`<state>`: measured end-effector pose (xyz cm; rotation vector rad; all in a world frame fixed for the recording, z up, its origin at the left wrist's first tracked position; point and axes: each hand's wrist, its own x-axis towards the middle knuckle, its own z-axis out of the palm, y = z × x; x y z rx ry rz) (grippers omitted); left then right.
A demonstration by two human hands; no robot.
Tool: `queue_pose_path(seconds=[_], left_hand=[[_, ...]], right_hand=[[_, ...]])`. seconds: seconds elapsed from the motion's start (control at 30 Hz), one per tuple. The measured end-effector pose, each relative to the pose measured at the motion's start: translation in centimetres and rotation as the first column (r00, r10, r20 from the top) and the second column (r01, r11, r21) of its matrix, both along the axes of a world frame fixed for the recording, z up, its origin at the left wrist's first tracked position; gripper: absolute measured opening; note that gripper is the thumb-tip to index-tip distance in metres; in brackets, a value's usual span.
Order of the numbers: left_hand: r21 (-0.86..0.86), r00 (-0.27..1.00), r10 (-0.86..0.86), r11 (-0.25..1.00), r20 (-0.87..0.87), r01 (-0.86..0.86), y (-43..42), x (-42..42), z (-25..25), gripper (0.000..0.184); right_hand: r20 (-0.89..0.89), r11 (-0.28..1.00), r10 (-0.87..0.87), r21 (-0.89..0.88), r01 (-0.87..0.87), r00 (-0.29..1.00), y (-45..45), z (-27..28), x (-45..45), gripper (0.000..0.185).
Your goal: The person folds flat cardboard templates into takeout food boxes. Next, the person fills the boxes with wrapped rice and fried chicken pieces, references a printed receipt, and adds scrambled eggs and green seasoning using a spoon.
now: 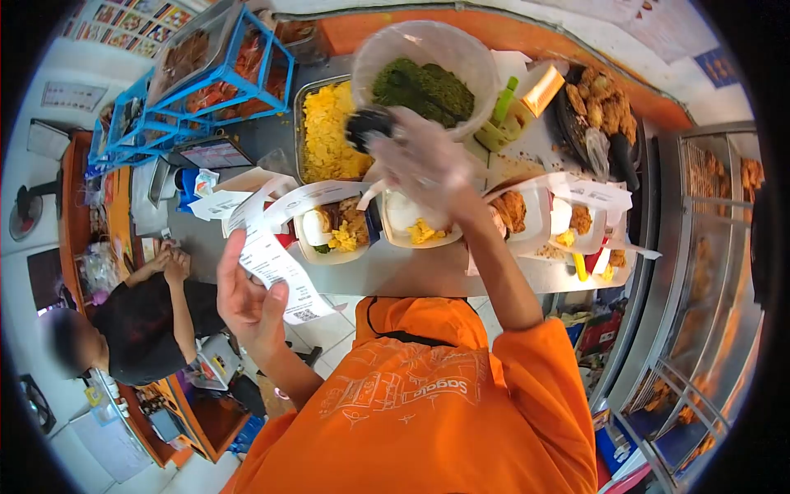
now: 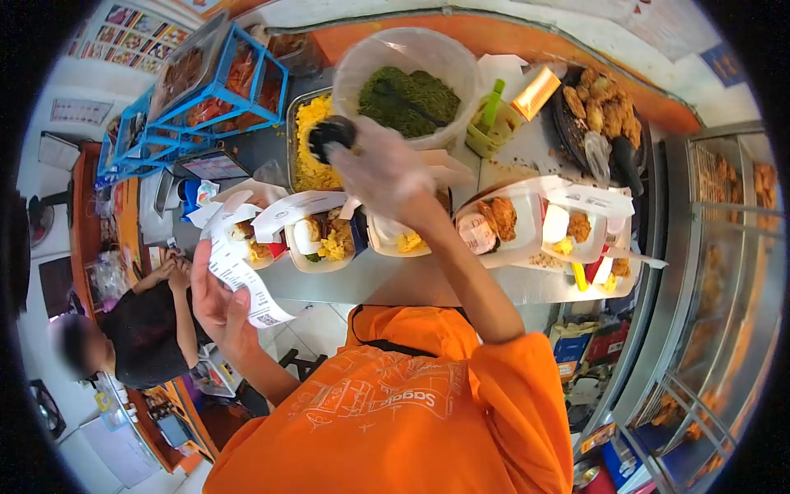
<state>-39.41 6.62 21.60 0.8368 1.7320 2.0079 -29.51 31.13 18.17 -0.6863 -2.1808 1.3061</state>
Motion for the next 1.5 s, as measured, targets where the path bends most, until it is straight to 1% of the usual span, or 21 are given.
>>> queue_pose_path(seconds=[0.07, 0.1, 0.13, 0.17, 0.23, 0.3, 0.37, 0.43, 0.47, 0.53, 0.67, 0.73, 0.83, 0.93, 1.07, 1.13, 1.2, 1.33, 1.4, 1.47, 1.5], left_hand=[[0.023, 0.999, 0.035, 0.999, -0.005, -0.035, -1.8, -1.5, -0.4, 0.07], [0.025, 0.998, 0.066, 0.998, 0.002, -0.066, -2.5, -2.1, -0.5, 0.07], [0.027, 0.996, 0.094, 0.995, 0.007, -0.094, -3.2, -2.7, -0.7, 0.071], [0.03, 0.991, 0.128, 0.991, 0.028, -0.129, -4.2, -3.3, -1.0, 0.071], [0.021, 0.985, 0.169, 0.985, 0.042, -0.17, -5.5, -4.3, -1.2, 0.071], [0.002, 0.972, 0.232, 0.973, 0.027, -0.232, -7.0, -5.5, -1.9, 0.071], [0.01, 0.969, 0.241, 0.97, 0.048, -0.242, -7.7, -6.5, -2.3, 0.071], [0.012, 0.965, 0.252, 0.967, 0.071, -0.254, -7.5, -7.0, -2.4, 0.071], [0.0, 0.963, 0.254, 0.967, 0.086, -0.255, -7.3, -7.2, -2.3, 0.071], [-0.013, 0.964, 0.247, 0.969, 0.103, -0.247, -6.8, -7.6, -2.3, 0.071], [-0.001, 0.979, 0.195, 0.981, 0.062, -0.195, -5.8, -7.6, -2.1, 0.07], [-0.004, 0.98, 0.189, 0.982, 0.055, -0.189, -5.7, -7.3, -2.0, 0.069], [0.0, 0.981, 0.186, 0.983, 0.054, -0.186, -6.1, -6.8, -2.1, 0.07], [-0.009, 0.977, 0.202, 0.979, 0.07, -0.202, -6.5, -6.6, -2.4, 0.07], [-0.011, 0.974, 0.215, 0.977, 0.066, -0.214, -6.6, -6.3, -2.3, 0.07], [-0.005, 0.977, 0.202, 0.979, 0.071, -0.202, -6.5, -6.2, -2.1, 0.07], [-0.006, 0.977, 0.204, 0.979, 0.063, -0.204, -6.5, -6.1, -2.2, 0.07], [0.0, 0.976, 0.206, 0.978, 0.066, -0.207, -6.4, -5.8, -2.0, 0.07], [0.015, 0.978, 0.194, 0.981, 0.073, -0.196, -6.2, -5.6, -2.2, 0.07], [0.028, 0.982, 0.175, 0.984, 0.067, -0.178, -6.0, -5.6, -2.1, 0.07], [0.025, 0.983, 0.174, 0.984, 0.061, -0.176, -5.8, -5.5, -2.1, 0.07]], right_hand=[[0.005, 0.95, 0.024, -0.311, -0.021, 1.0, 1.6, -3.6, -6.8, 0.024], [0.226, 0.975, 0.006, 0.217, -0.057, 0.974, 3.0, -4.8, -9.1, 0.027], [0.397, 0.724, -0.119, 0.662, -0.194, 0.91, 4.6, -5.9, -11.1, 0.032], [0.62, 0.577, -0.234, 0.708, -0.407, 0.749, 6.8, -6.6, -11.8, 0.03], [0.597, 0.674, -0.203, 0.66, -0.331, 0.776, 11.2, -8.2, -10.3, 0.03], [0.334, 0.772, -0.149, 0.628, -0.102, 0.931, 15.2, -11.0, -8.7, 0.032], [0.343, 0.635, -0.192, 0.758, -0.15, 0.92, 17.3, -12.3, -8.6, 0.035], [0.639, 0.909, -0.125, 0.38, -0.17, 0.759, 17.6, -11.9, -9.0, 0.031], [0.644, 0.908, -0.123, 0.38, -0.177, 0.755, 17.7, -11.9, -9.1, 0.031], [0.749, 0.857, -0.019, 0.354, -0.376, 0.662, 16.9, -11.0, -9.4, 0.038], [0.779, 0.765, -0.062, 0.439, -0.471, 0.624, 18.0, -16.4, -10.8, 0.029], [0.728, 0.554, -0.133, 0.618, -0.558, 0.673, 18.6, -19.4, -11.4, 0.024], [0.793, 0.566, -0.228, 0.581, -0.585, 0.565, 15.7, -12.8, -12.0, 0.022], [0.682, 0.58, -0.243, 0.672, -0.46, 0.689, 17.5, -14.0, -12.4, 0.02], [0.642, 0.636, -0.349, 0.697, -0.33, 0.683, 15.6, -13.2, -11.6, 0.016], [0.677, 0.487, -0.24, 0.704, -0.517, 0.696, 14.2, -14.3, -10.6, 0.014], [0.691, 0.508, -0.149, 0.667, -0.545, 0.707, 14.2, -15.5, -10.7, 0.017], [0.825, 0.785, 0.113, 0.268, -0.559, 0.554, 13.6, -11.2, -10.3, 0.033], [0.744, 0.914, 0.289, -0.027, -0.406, 0.602, 14.7, -10.3, -9.1, 0.034], [0.782, 0.954, 0.251, -0.102, -0.281, 0.57, 15.2, -9.0, -8.4, 0.034], [0.677, 0.95, 0.306, -0.171, -0.262, 0.669, 15.7, -8.7, -7.6, 0.031]])
